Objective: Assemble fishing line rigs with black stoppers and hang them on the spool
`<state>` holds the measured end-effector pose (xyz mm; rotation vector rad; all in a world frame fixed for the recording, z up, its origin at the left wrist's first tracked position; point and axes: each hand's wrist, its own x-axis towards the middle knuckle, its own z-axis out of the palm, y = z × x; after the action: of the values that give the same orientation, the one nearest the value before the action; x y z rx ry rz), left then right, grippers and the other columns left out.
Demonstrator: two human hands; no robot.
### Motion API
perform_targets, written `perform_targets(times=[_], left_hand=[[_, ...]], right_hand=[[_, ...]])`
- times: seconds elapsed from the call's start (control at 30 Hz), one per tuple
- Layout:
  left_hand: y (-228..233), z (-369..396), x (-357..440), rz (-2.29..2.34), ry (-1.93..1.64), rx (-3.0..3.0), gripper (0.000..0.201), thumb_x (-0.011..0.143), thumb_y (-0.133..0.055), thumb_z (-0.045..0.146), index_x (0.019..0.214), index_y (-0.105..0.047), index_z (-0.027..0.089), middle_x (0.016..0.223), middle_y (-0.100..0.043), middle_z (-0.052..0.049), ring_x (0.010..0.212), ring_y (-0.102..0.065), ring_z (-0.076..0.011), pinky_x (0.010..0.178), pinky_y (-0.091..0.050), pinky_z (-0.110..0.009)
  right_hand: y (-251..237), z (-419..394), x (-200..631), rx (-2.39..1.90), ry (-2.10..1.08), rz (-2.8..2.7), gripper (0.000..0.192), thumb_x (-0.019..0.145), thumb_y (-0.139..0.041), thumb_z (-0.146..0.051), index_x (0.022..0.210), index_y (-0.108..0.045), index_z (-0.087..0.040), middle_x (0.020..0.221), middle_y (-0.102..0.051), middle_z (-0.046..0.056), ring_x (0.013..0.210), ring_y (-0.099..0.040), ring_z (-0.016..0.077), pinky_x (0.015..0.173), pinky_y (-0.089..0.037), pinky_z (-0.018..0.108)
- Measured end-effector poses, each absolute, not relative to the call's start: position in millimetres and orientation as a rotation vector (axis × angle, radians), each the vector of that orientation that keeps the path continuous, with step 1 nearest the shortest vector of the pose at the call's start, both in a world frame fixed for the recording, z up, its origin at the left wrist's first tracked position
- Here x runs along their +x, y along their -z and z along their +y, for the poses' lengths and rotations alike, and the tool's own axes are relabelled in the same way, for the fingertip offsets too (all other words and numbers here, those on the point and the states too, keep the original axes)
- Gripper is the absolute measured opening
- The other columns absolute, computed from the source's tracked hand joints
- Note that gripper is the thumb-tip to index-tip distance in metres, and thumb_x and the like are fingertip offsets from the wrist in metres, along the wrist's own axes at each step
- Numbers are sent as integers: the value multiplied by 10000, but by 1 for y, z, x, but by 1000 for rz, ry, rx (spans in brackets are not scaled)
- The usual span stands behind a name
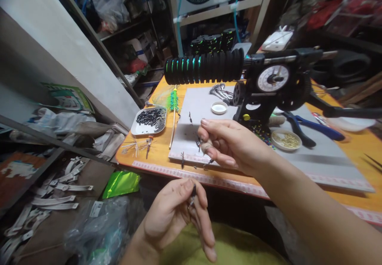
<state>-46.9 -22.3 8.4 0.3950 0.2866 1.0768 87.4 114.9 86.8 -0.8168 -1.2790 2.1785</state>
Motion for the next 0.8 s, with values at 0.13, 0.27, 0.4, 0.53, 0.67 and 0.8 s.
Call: perform_targets(times=[0.13, 0.27, 0.4, 0.53, 0.67, 0.8], left_hand=[[-20, -16, -50, 373, -1149, 523, 341, 974, -559, 360, 902, -722, 70, 842, -810, -153, 784, -793, -244, 747, -610, -324], [-36, 7, -58, 599, -1350, 861, 337, 972, -532, 276, 1196, -678, 72, 921, -816, -126, 940, -770, -231, 980, -531, -365], [-47, 33, -65, 690, -1327, 946, 379, 1055, -381, 378, 1228, -575, 101, 757, -783, -76, 553, -745, -196, 600, -580, -292], [-56, 47, -68, 731, -1263, 965, 403, 1017, -466, 503, 1065, -581, 120, 640, -725, -26, 386, -666, -161, 387, -484, -198], [-62, 48, -67, 820, -1229, 1003, 417, 931, -615, 549, 926, -600, 132, 563, -677, 5, 341, -623, -132, 343, -439, -162], [-53, 45, -61, 814, -1270, 1017, 403, 936, -621, 530, 852, -600, 137, 535, -667, 5, 334, -603, -109, 347, -441, -149]], right_hand=[[-86, 117, 91, -794, -2080, -1362, 373, 815, -764, -534, 721, -670, -186, 467, -557, -19, 283, -257, 3, 297, -79, 144], [-94, 120, 94, -789, -1732, -1729, 419, 862, -704, -579, 963, -801, -184, 414, -476, -42, 326, -325, 36, 324, -179, 165], [-107, 123, 92, -763, -1506, -1963, 493, 857, -677, -615, 1032, -828, -180, 368, -412, -56, 311, -318, 51, 303, -198, 185], [-111, 125, 90, -723, -1435, -2061, 480, 889, -645, -597, 989, -830, -166, 413, -446, -49, 340, -328, 40, 304, -220, 170], [-106, 129, 92, -700, -1674, -1979, 438, 915, -655, -544, 957, -793, -130, 419, -453, -62, 324, -339, 31, 304, -222, 154], [-100, 132, 85, -598, -2192, -1399, 327, 855, -731, -465, 841, -711, -140, 511, -639, -8, 252, -372, 32, 280, -268, 156]])
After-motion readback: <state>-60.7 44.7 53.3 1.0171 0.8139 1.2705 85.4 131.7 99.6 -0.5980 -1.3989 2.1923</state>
